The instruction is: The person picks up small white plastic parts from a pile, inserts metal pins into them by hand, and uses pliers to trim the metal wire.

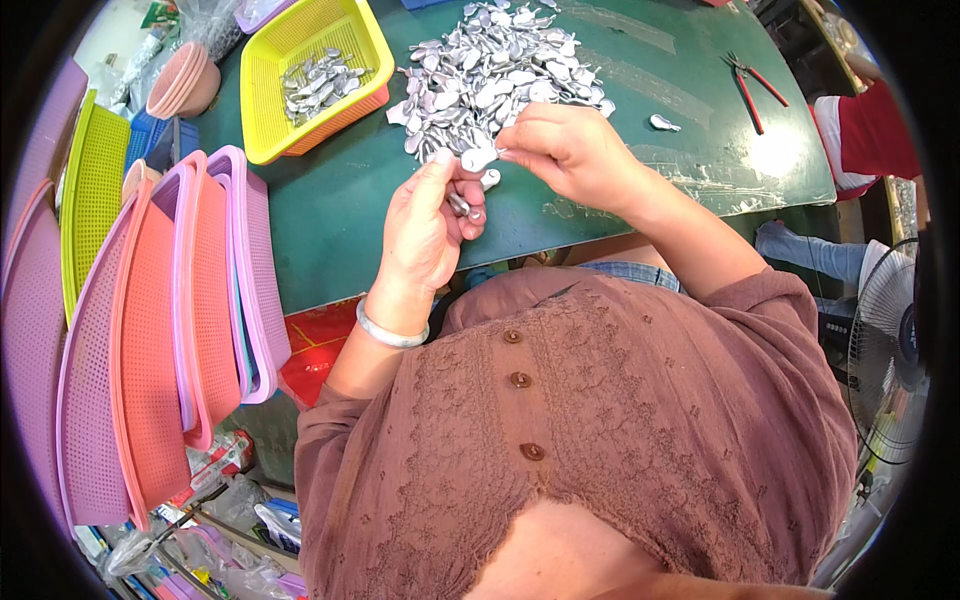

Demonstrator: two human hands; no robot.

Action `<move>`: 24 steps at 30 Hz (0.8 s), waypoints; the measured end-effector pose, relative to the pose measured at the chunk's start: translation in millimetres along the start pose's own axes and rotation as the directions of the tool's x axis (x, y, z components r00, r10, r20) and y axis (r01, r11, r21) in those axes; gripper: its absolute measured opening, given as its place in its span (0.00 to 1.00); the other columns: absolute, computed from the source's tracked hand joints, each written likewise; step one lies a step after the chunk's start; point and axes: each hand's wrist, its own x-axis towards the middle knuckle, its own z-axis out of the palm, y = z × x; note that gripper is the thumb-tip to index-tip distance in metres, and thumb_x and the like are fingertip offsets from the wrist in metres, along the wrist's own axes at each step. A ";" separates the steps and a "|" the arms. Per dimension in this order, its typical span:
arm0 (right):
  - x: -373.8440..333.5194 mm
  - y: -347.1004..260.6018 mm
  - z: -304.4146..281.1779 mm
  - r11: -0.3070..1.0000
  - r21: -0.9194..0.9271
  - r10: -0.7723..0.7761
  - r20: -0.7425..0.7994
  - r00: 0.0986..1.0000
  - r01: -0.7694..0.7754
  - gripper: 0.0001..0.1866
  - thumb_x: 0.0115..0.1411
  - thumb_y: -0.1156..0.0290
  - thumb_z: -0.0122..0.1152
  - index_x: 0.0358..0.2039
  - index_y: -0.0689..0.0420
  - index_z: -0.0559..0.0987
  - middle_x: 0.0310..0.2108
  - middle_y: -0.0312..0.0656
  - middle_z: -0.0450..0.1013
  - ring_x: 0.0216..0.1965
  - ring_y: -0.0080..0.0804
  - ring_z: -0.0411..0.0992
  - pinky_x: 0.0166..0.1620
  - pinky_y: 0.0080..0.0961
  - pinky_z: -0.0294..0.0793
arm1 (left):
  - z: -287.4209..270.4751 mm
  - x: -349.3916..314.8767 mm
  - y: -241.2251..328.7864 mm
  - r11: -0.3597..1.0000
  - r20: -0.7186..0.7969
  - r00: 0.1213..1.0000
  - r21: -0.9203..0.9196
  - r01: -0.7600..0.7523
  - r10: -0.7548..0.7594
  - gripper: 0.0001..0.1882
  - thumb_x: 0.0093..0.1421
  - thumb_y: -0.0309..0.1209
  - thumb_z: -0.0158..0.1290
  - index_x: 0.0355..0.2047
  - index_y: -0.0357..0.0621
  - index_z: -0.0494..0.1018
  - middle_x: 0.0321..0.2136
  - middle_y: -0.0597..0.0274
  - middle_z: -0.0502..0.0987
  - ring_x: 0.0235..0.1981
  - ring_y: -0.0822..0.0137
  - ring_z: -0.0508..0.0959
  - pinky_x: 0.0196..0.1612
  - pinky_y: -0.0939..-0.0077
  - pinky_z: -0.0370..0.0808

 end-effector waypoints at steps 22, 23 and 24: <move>-15.7 4.7 13.7 0.984 -0.012 0.180 0.002 0.984 -0.180 0.08 0.46 0.74 0.58 0.29 0.57 0.75 0.28 0.41 0.70 0.32 0.40 0.70 0.33 0.31 0.70 | -10.9 -0.1 -8.3 0.995 0.066 0.994 -0.053 0.088 -0.084 0.10 0.57 0.26 0.43 0.37 0.35 0.69 0.29 0.57 0.73 0.29 0.66 0.75 0.32 0.76 0.75; -16.4 7.3 15.1 0.977 -0.066 0.207 0.042 0.977 -0.204 0.08 0.46 0.73 0.58 0.29 0.57 0.75 0.28 0.41 0.69 0.33 0.40 0.70 0.34 0.32 0.70 | -15.6 -0.3 -8.1 0.991 0.081 0.994 -0.103 0.088 -0.080 0.11 0.56 0.26 0.43 0.39 0.35 0.68 0.29 0.57 0.72 0.30 0.65 0.74 0.33 0.76 0.75; -16.4 7.9 16.3 0.976 -0.073 0.210 0.109 0.972 -0.203 0.09 0.46 0.73 0.58 0.30 0.57 0.75 0.29 0.41 0.69 0.33 0.41 0.70 0.34 0.32 0.70 | -19.8 -0.9 -7.5 0.984 0.095 0.993 -0.153 0.089 -0.075 0.13 0.55 0.27 0.43 0.40 0.34 0.67 0.29 0.56 0.71 0.31 0.65 0.73 0.35 0.75 0.74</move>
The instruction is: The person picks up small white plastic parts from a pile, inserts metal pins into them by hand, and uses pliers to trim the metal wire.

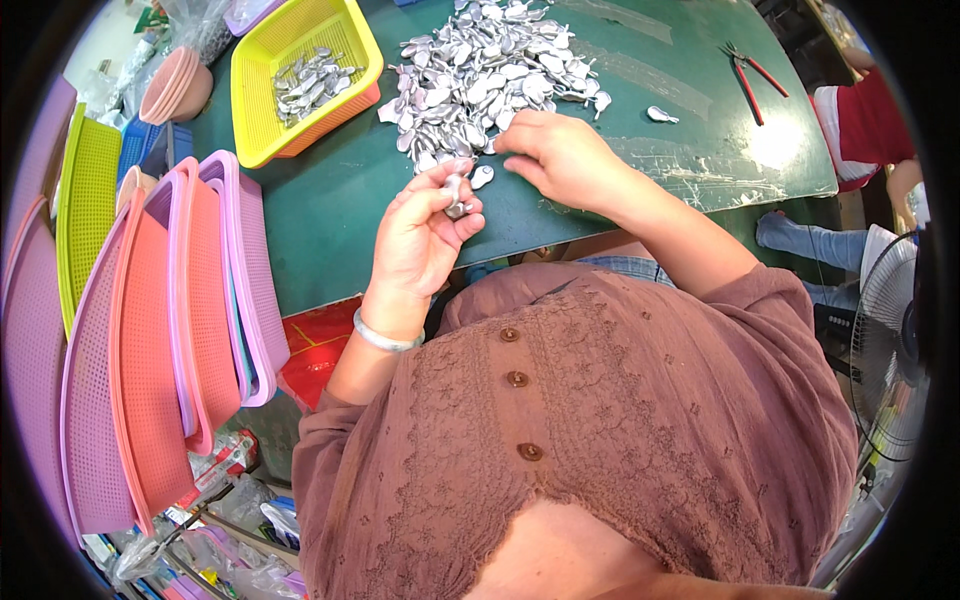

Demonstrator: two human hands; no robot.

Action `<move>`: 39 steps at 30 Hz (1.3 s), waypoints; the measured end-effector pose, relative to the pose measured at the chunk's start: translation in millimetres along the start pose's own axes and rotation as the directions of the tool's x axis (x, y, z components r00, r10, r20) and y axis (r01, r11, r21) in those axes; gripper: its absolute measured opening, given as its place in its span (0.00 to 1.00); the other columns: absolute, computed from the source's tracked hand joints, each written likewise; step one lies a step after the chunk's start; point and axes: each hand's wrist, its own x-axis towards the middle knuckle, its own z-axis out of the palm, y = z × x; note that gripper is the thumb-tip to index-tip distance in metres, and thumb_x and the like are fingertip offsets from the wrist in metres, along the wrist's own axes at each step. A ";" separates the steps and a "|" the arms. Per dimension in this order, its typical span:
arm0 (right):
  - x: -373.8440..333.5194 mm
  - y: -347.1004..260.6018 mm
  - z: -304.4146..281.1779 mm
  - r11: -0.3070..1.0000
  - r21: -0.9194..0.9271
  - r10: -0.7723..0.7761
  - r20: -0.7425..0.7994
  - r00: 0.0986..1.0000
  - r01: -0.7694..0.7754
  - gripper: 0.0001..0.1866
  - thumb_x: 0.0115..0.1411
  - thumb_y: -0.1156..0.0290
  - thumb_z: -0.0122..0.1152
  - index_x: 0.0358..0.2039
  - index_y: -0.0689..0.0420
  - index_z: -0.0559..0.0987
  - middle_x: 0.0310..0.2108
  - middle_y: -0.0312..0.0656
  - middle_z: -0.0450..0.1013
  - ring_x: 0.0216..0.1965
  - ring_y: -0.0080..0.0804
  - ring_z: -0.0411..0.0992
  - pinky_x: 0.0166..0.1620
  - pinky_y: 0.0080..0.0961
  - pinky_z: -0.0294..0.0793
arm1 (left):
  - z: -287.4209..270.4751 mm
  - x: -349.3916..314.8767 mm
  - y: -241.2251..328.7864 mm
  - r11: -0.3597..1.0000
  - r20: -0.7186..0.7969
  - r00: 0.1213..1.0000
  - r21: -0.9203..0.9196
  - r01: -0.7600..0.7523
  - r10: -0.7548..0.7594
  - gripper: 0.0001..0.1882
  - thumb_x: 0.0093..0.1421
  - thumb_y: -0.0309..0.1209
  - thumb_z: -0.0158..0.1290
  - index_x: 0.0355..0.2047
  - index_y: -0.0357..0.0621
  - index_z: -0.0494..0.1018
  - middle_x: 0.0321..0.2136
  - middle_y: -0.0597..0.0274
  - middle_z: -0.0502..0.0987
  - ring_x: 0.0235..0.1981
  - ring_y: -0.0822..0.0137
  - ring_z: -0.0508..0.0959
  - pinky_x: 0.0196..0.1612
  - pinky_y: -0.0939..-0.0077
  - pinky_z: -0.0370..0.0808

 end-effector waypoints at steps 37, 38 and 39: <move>-14.4 -4.8 -8.7 0.992 0.049 0.098 0.233 0.967 -0.112 0.12 0.46 0.71 0.59 0.32 0.61 0.73 0.29 0.44 0.68 0.34 0.44 0.68 0.36 0.31 0.68 | 6.5 -11.1 -12.9 0.866 -0.240 0.964 0.499 0.019 0.117 0.08 0.57 0.26 0.47 0.36 0.36 0.70 0.20 0.65 0.71 0.13 0.81 0.63 0.16 0.91 0.59; -15.9 -8.7 -11.4 0.993 0.045 0.096 0.263 0.960 -0.111 0.12 0.46 0.70 0.59 0.32 0.61 0.74 0.29 0.43 0.68 0.34 0.43 0.68 0.35 0.31 0.68 | 6.3 -12.0 -12.9 0.880 -0.246 0.964 0.475 0.028 0.102 0.08 0.57 0.26 0.47 0.36 0.37 0.70 0.20 0.65 0.71 0.13 0.81 0.63 0.15 0.91 0.59; -17.6 -10.4 -10.4 0.995 0.009 0.098 0.259 0.961 -0.104 0.12 0.46 0.69 0.59 0.32 0.60 0.74 0.29 0.43 0.68 0.34 0.43 0.68 0.35 0.32 0.68 | 6.1 -13.0 -12.8 0.892 -0.251 0.964 0.451 0.037 0.087 0.07 0.57 0.26 0.47 0.35 0.37 0.70 0.20 0.65 0.71 0.14 0.81 0.64 0.15 0.91 0.59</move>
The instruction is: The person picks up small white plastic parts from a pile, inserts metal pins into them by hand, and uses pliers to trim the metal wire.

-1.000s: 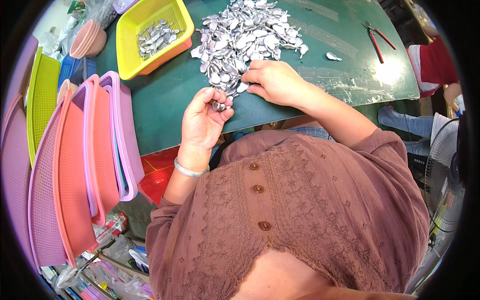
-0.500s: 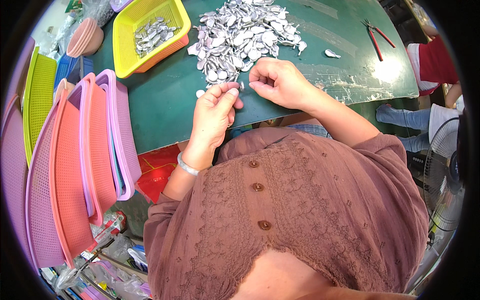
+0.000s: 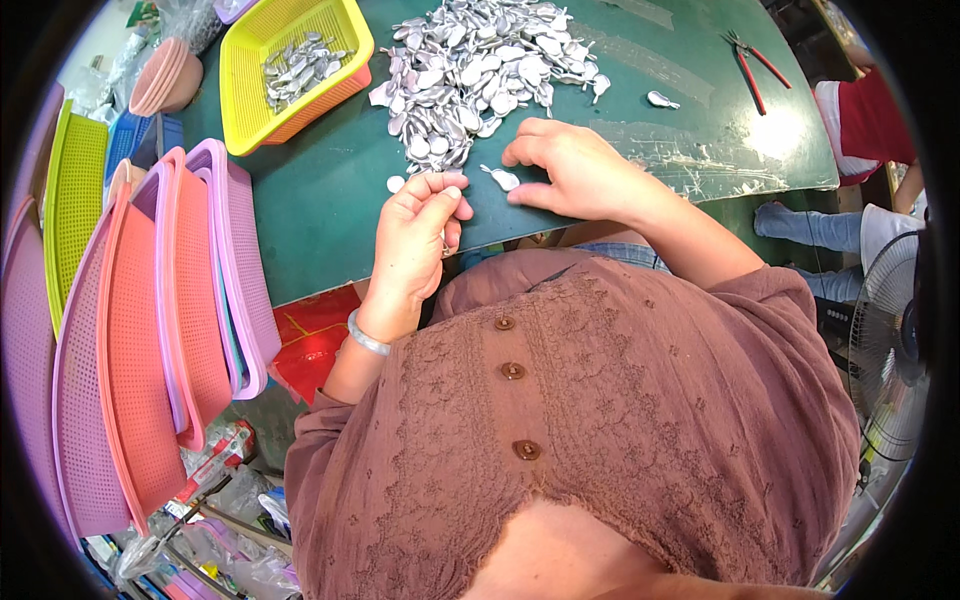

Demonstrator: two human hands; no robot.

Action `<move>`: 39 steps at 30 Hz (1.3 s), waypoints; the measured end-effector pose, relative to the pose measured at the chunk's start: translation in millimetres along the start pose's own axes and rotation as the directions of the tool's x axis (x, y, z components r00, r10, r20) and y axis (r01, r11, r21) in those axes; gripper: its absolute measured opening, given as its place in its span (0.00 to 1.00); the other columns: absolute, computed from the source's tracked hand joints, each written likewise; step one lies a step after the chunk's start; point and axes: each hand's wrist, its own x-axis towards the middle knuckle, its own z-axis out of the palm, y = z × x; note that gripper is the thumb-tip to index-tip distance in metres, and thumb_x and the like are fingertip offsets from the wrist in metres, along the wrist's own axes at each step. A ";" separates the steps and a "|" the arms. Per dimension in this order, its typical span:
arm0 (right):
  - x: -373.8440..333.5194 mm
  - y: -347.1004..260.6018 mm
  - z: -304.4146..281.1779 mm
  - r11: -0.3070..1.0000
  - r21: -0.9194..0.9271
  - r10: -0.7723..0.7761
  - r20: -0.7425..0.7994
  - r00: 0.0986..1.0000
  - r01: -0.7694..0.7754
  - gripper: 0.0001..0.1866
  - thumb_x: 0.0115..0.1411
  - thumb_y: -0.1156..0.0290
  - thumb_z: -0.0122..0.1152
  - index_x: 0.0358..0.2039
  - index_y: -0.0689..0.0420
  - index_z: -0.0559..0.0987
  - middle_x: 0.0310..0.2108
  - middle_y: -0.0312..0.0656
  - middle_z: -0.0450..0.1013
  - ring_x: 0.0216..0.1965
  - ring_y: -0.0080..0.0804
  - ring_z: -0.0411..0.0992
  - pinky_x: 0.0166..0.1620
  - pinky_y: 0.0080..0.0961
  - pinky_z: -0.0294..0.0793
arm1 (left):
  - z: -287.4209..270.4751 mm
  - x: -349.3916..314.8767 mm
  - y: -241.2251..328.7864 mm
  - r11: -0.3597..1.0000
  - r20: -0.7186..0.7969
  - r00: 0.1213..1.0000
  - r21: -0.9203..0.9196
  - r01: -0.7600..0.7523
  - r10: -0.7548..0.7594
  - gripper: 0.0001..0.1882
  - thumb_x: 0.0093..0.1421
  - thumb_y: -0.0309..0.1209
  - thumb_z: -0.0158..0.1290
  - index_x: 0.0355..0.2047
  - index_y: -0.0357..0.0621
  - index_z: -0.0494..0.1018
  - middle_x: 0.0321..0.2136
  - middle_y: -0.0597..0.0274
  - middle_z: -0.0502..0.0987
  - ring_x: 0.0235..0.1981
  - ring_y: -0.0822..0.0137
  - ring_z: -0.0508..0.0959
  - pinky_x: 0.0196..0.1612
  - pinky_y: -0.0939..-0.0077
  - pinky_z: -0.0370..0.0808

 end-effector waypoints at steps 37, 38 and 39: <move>13.9 -18.4 24.5 0.950 0.063 -0.272 -0.322 0.907 0.307 0.03 0.46 0.77 0.59 0.24 0.59 0.75 0.24 0.39 0.68 0.25 0.35 0.69 0.27 0.26 0.68 | -16.8 -21.8 0.3 0.968 0.005 0.998 -0.243 0.068 -0.069 0.08 0.58 0.34 0.48 0.30 0.41 0.69 0.17 0.67 0.69 0.15 0.77 0.68 0.14 0.89 0.59; 12.5 -20.1 23.0 0.949 0.075 -0.267 -0.322 0.908 0.306 0.03 0.46 0.77 0.59 0.24 0.59 0.75 0.24 0.39 0.69 0.26 0.34 0.69 0.28 0.25 0.69 | -14.5 -20.9 0.5 0.972 0.021 0.998 -0.222 0.070 -0.067 0.08 0.58 0.34 0.48 0.29 0.42 0.69 0.17 0.67 0.70 0.15 0.77 0.68 0.14 0.89 0.59; 11.4 -20.8 21.9 0.948 0.087 -0.263 -0.321 0.910 0.305 0.03 0.46 0.77 0.59 0.25 0.59 0.76 0.24 0.39 0.69 0.26 0.34 0.69 0.28 0.24 0.69 | -11.7 -19.7 -0.6 0.974 0.003 0.999 -0.222 0.038 -0.038 0.08 0.58 0.33 0.49 0.29 0.42 0.69 0.17 0.67 0.70 0.15 0.78 0.68 0.14 0.89 0.59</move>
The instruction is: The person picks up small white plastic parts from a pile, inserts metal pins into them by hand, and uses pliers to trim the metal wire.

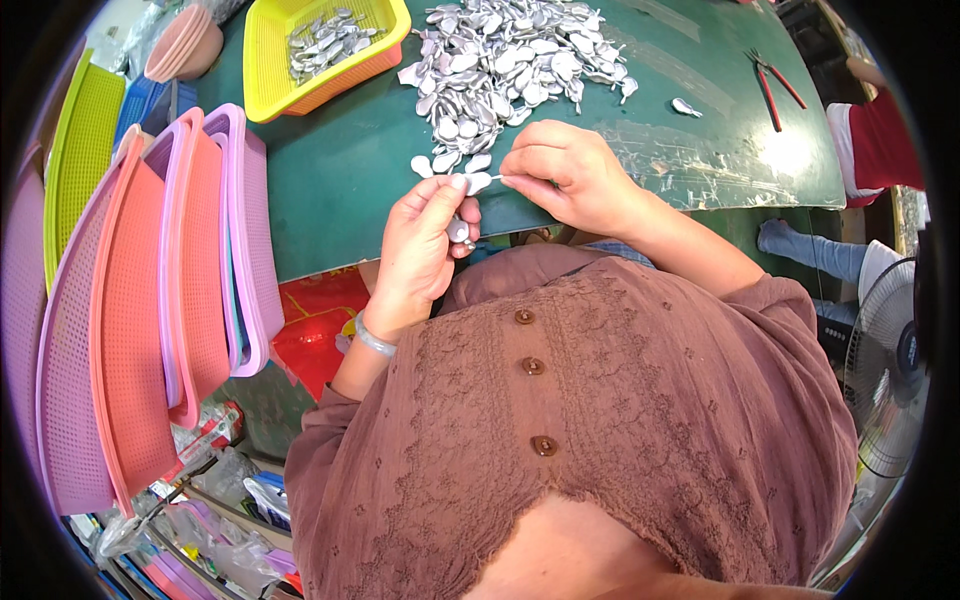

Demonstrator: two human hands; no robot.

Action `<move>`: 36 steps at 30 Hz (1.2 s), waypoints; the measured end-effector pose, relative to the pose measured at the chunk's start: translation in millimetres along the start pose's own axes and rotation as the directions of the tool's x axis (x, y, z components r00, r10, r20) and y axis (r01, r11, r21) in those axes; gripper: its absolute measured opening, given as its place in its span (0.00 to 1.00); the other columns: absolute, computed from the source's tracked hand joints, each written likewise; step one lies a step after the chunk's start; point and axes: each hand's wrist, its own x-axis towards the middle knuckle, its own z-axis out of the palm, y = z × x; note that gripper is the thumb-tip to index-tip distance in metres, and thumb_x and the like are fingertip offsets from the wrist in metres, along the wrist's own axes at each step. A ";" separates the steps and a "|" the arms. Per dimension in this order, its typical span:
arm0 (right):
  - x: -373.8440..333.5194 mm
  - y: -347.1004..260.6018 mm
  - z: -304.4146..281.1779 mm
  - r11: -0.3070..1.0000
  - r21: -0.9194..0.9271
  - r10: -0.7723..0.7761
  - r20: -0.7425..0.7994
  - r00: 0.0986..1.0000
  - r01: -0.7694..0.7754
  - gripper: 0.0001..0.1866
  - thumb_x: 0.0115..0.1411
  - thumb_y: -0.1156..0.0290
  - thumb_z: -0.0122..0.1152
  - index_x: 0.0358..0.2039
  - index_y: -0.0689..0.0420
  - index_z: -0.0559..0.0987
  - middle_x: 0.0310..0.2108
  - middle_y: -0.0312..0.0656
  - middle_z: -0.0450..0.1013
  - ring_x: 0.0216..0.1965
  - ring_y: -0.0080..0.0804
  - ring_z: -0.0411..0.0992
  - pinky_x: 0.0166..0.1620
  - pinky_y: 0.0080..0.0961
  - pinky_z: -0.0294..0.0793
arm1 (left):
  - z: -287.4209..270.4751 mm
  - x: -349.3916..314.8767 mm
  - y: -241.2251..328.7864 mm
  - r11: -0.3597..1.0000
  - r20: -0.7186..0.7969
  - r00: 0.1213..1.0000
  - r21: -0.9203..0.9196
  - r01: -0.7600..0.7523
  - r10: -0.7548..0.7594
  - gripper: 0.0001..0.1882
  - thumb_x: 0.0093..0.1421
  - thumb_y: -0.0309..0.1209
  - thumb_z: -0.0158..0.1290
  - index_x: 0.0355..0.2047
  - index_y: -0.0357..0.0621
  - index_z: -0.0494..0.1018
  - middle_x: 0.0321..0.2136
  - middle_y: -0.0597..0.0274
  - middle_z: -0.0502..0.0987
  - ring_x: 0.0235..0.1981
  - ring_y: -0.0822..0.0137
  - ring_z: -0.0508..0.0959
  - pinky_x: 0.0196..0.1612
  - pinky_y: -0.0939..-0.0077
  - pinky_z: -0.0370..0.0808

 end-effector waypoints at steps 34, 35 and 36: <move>5.4 11.5 23.2 0.973 -0.195 0.150 0.143 0.978 -0.120 0.07 0.46 0.72 0.59 0.29 0.56 0.76 0.26 0.41 0.67 0.29 0.40 0.69 0.30 0.31 0.69 | -25.2 5.6 -1.4 0.875 0.053 0.998 -0.483 0.039 -0.015 0.07 0.56 0.31 0.46 0.30 0.40 0.69 0.25 0.60 0.69 0.26 0.68 0.70 0.23 0.81 0.66; 6.5 11.7 23.5 0.970 -0.208 0.157 0.157 0.975 -0.123 0.07 0.46 0.72 0.59 0.28 0.56 0.76 0.26 0.40 0.67 0.29 0.39 0.69 0.30 0.31 0.69 | -24.4 5.4 -1.6 0.891 0.018 1.000 -0.454 0.025 -0.019 0.07 0.56 0.30 0.47 0.31 0.40 0.69 0.24 0.61 0.69 0.26 0.68 0.70 0.22 0.82 0.66; 7.2 11.6 23.4 0.967 -0.221 0.166 0.170 0.971 -0.126 0.06 0.46 0.73 0.59 0.28 0.56 0.75 0.26 0.40 0.67 0.29 0.39 0.69 0.30 0.31 0.69 | -21.8 4.4 -1.3 0.920 -0.018 1.000 -0.393 -0.003 -0.004 0.06 0.56 0.29 0.47 0.31 0.40 0.69 0.23 0.62 0.69 0.25 0.70 0.70 0.21 0.83 0.65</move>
